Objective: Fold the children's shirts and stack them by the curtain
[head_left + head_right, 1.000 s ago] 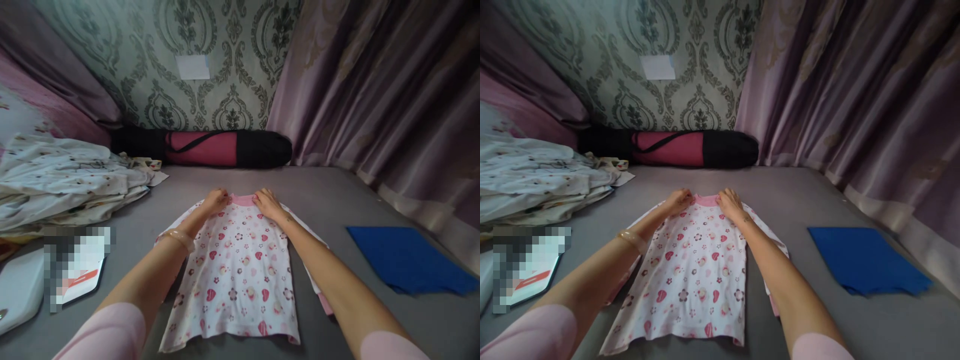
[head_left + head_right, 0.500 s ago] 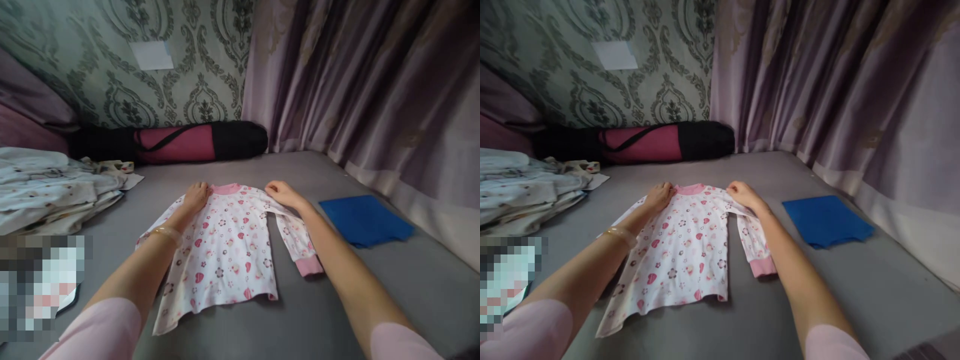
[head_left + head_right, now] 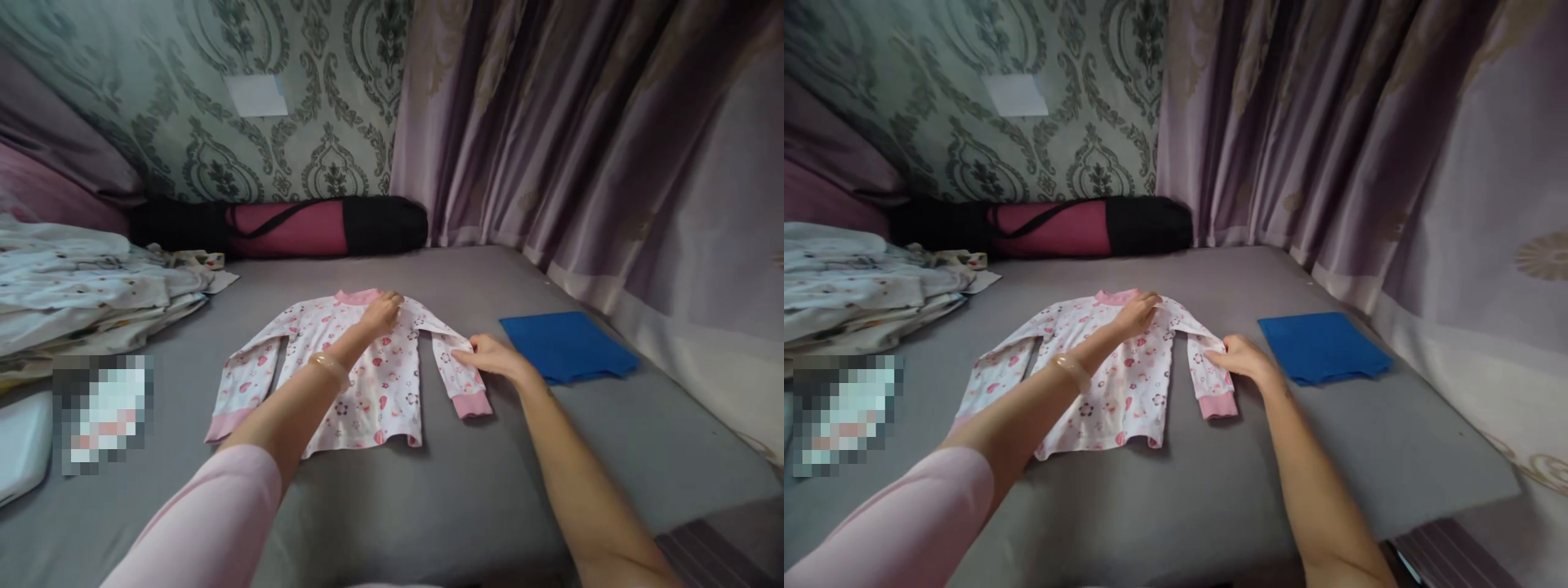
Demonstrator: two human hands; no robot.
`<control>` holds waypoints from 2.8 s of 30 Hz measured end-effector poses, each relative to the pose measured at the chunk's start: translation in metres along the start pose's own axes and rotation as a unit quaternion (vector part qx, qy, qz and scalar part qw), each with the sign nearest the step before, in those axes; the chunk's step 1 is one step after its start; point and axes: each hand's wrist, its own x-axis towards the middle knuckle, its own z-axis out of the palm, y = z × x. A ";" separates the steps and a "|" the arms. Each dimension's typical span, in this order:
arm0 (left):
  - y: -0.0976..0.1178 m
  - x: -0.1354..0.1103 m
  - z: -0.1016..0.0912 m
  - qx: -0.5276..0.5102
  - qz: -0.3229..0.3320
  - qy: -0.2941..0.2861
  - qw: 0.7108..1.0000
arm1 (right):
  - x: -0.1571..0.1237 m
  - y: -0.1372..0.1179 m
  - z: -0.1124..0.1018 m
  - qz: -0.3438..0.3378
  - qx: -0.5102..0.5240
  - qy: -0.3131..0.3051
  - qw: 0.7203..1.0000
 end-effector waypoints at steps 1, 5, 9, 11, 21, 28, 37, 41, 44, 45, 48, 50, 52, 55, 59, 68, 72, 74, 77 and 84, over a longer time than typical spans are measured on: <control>0.002 0.001 0.007 -0.010 -0.002 0.014 1.000 | 0.000 0.000 0.002 -0.024 0.000 0.015 1.000; 0.001 -0.001 0.028 -0.013 -0.015 0.042 0.999 | -0.004 0.003 0.002 -0.082 0.052 0.102 0.990; 0.002 -0.005 0.035 -0.007 -0.044 0.041 0.998 | -0.011 0.002 -0.009 -0.100 0.051 0.341 0.933; 0.004 -0.006 0.034 0.008 -0.067 0.019 0.998 | -0.015 0.003 -0.014 -0.134 -0.017 0.386 0.913; 0.016 -0.011 0.026 0.054 -0.078 0.020 0.995 | -0.013 0.048 -0.022 -0.051 -0.130 0.269 0.953; 0.014 -0.009 0.026 0.017 -0.059 -0.008 0.998 | -0.007 0.052 -0.011 0.018 -0.259 0.254 0.932; 0.015 -0.009 0.027 0.021 -0.062 -0.008 0.998 | -0.005 0.056 -0.029 0.008 -0.072 0.322 0.944; 0.014 -0.010 0.029 0.023 -0.055 -0.004 0.998 | -0.005 0.070 -0.039 0.001 0.277 0.284 0.918; 0.012 -0.010 0.031 0.021 -0.053 -0.007 0.998 | -0.006 0.078 -0.044 -0.029 0.479 0.187 0.857; 0.011 -0.010 0.031 0.021 -0.052 -0.008 0.998 | -0.006 0.081 -0.046 -0.038 0.508 0.171 0.843; 0.011 -0.010 0.032 0.021 -0.050 -0.009 0.998 | 0.001 0.086 -0.046 -0.045 0.527 0.209 0.823; 0.011 -0.010 0.032 0.022 -0.050 -0.009 0.998 | 0.009 0.089 -0.043 -0.032 0.490 0.297 0.819; 0.011 -0.009 0.031 0.024 -0.048 -0.011 0.998 | 0.019 0.093 -0.039 -0.014 0.404 0.402 0.822; 0.013 -0.009 0.030 0.036 -0.045 -0.015 0.998 | 0.028 0.097 -0.034 -0.015 0.222 0.490 0.843; 0.015 -0.009 0.028 0.044 -0.051 -0.018 0.998 | 0.030 0.099 -0.028 -0.085 0.050 0.469 0.877; 0.016 -0.010 0.030 0.046 -0.045 -0.023 0.998 | 0.020 0.091 -0.014 0.031 -0.213 0.348 0.913; 0.017 -0.011 0.028 0.047 -0.035 -0.019 0.998 | 0.021 0.062 -0.017 0.037 -0.255 0.372 0.892; 0.018 -0.011 0.028 0.048 -0.031 -0.015 0.998 | 0.032 0.036 -0.018 0.001 -0.227 0.336 0.914; 0.017 -0.012 0.029 0.051 -0.024 0.000 0.998 | 0.062 -0.012 -0.015 -0.064 -0.156 0.228 0.959; 0.015 -0.012 0.030 0.037 -0.017 0.012 0.999 | 0.129 -0.081 0.001 -0.094 -0.136 0.145 0.976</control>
